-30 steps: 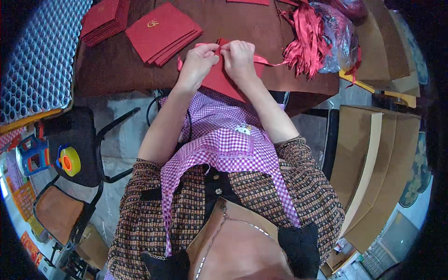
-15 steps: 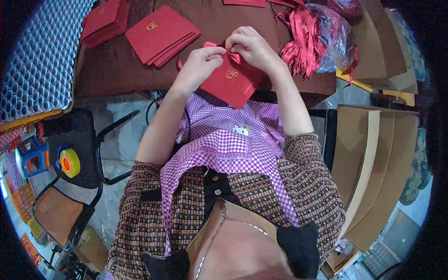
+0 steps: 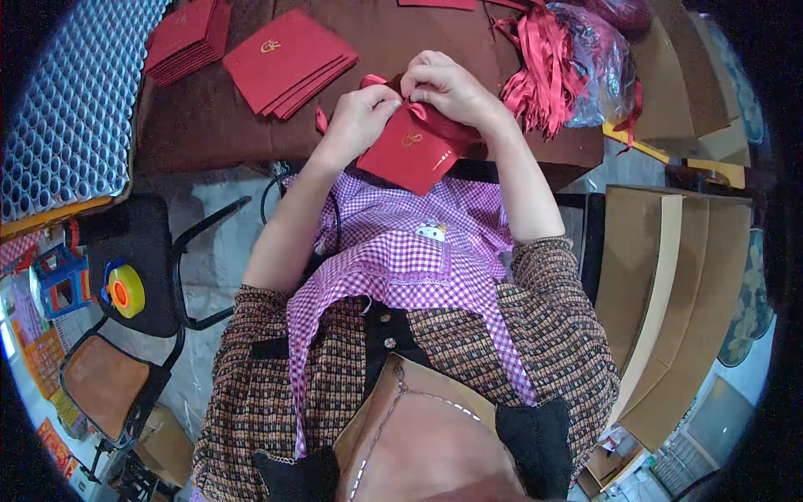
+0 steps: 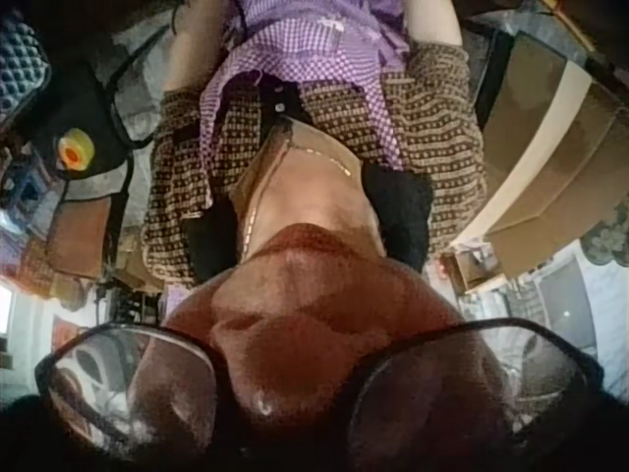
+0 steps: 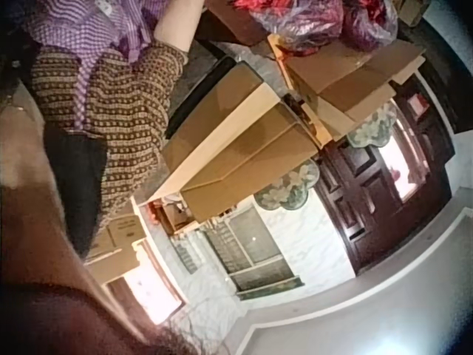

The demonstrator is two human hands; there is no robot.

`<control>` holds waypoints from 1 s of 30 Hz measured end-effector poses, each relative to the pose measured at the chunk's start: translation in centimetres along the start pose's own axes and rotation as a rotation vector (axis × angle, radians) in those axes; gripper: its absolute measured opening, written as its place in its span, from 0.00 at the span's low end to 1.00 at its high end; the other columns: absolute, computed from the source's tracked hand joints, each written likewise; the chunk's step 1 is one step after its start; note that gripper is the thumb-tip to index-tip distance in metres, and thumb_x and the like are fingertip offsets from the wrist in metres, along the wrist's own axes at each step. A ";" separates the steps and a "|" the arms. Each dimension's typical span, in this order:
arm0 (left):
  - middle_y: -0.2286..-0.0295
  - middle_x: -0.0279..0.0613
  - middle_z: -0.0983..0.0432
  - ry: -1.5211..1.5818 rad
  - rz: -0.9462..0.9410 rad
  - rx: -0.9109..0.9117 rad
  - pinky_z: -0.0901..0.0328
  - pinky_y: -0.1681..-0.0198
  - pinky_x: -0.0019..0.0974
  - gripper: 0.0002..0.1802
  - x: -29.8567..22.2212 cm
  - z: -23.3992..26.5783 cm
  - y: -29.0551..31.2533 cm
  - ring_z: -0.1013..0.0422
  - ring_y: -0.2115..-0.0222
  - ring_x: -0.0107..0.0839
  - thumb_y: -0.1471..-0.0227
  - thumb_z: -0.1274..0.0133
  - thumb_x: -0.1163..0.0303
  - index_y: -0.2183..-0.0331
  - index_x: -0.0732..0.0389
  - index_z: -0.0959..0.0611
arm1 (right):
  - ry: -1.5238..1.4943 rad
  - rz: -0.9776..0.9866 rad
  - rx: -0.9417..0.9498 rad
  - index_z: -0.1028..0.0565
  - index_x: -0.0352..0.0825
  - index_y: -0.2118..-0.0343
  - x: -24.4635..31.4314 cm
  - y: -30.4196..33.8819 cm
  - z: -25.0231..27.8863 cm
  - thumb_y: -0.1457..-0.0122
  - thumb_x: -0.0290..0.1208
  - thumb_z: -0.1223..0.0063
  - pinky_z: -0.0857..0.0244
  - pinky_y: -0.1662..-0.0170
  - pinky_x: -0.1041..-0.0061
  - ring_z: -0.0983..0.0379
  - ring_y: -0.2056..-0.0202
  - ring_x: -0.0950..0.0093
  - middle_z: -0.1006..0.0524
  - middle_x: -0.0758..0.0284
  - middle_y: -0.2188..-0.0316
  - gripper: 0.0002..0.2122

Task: The person attaches ribbon handles to gift bags by hand, threading the ribbons through slots in the bags and securing them repeatedly.

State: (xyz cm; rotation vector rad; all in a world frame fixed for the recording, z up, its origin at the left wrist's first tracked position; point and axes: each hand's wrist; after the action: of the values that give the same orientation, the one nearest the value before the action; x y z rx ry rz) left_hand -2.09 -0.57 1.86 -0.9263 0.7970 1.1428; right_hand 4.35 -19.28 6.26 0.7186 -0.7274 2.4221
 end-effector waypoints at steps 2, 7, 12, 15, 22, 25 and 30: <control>0.74 0.53 0.24 0.042 0.091 -0.044 0.33 0.68 0.37 0.10 -0.2 -0.5 0.3 0.25 0.73 0.37 0.50 0.49 0.69 0.69 0.66 0.20 | -0.036 -0.074 0.101 0.25 0.38 0.72 -0.2 0.1 0.1 0.52 0.24 0.45 0.39 0.56 0.70 0.33 0.61 0.67 0.30 0.66 0.71 0.04; 0.78 0.42 0.25 0.373 0.373 -0.130 0.34 0.75 0.29 0.11 -0.4 -0.7 0.8 0.30 0.78 0.25 0.46 0.54 0.69 0.69 0.67 0.22 | -0.079 -0.176 0.187 0.26 0.38 0.70 0.1 0.5 0.7 0.49 0.24 0.46 0.38 0.58 0.71 0.33 0.61 0.66 0.30 0.65 0.69 0.04; 0.77 0.34 0.29 0.629 0.395 -0.300 0.41 0.80 0.21 0.10 0.2 1.8 0.1 0.37 0.81 0.18 0.42 0.57 0.69 0.66 0.64 0.25 | -0.100 -0.242 0.159 0.29 0.33 0.69 -1.1 1.8 0.6 0.48 0.21 0.49 0.38 0.59 0.76 0.33 0.64 0.73 0.32 0.67 0.69 0.04; 0.77 0.34 0.29 0.661 0.396 -0.356 0.41 0.80 0.20 0.09 -0.3 1.8 0.1 0.38 0.81 0.17 0.42 0.57 0.69 0.66 0.64 0.25 | -0.069 -0.251 0.146 0.29 0.33 0.69 -1.1 1.9 0.6 0.48 0.20 0.49 0.39 0.60 0.77 0.33 0.64 0.73 0.32 0.67 0.70 0.04; 0.76 0.32 0.28 0.511 0.350 -0.415 0.42 0.81 0.19 0.08 -0.7 2.4 0.4 0.38 0.81 0.16 0.43 0.55 0.70 0.66 0.63 0.24 | -0.076 -0.298 0.107 0.28 0.33 0.68 -1.2 2.0 0.4 0.48 0.21 0.48 0.39 0.59 0.76 0.33 0.64 0.72 0.31 0.67 0.69 0.05; 0.76 0.31 0.29 0.482 0.360 -0.423 0.40 0.78 0.20 0.09 -0.7 2.7 0.5 0.37 0.80 0.17 0.43 0.55 0.69 0.65 0.64 0.23 | -0.059 -0.298 0.095 0.28 0.34 0.68 -1.3 1.9 -0.1 0.48 0.22 0.48 0.38 0.59 0.76 0.32 0.64 0.71 0.31 0.66 0.69 0.05; 0.76 0.43 0.27 -0.194 -0.102 -0.641 0.35 0.67 0.37 0.07 -1.8 2.8 0.7 0.31 0.73 0.37 0.49 0.51 0.73 0.68 0.66 0.22 | -0.023 -0.280 0.065 0.27 0.34 0.67 -2.0 2.5 -0.6 0.49 0.22 0.48 0.38 0.60 0.75 0.32 0.65 0.71 0.31 0.66 0.70 0.06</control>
State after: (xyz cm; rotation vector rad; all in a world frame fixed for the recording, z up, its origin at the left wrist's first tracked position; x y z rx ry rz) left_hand -3.04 1.38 4.47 -1.3370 0.2112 1.4017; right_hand 4.09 -21.41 3.80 0.8171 -0.5199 2.1929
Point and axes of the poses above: each hand's wrist, its own y-axis away from the middle knuckle, its own z-axis out of the back of the hand, x = y × z
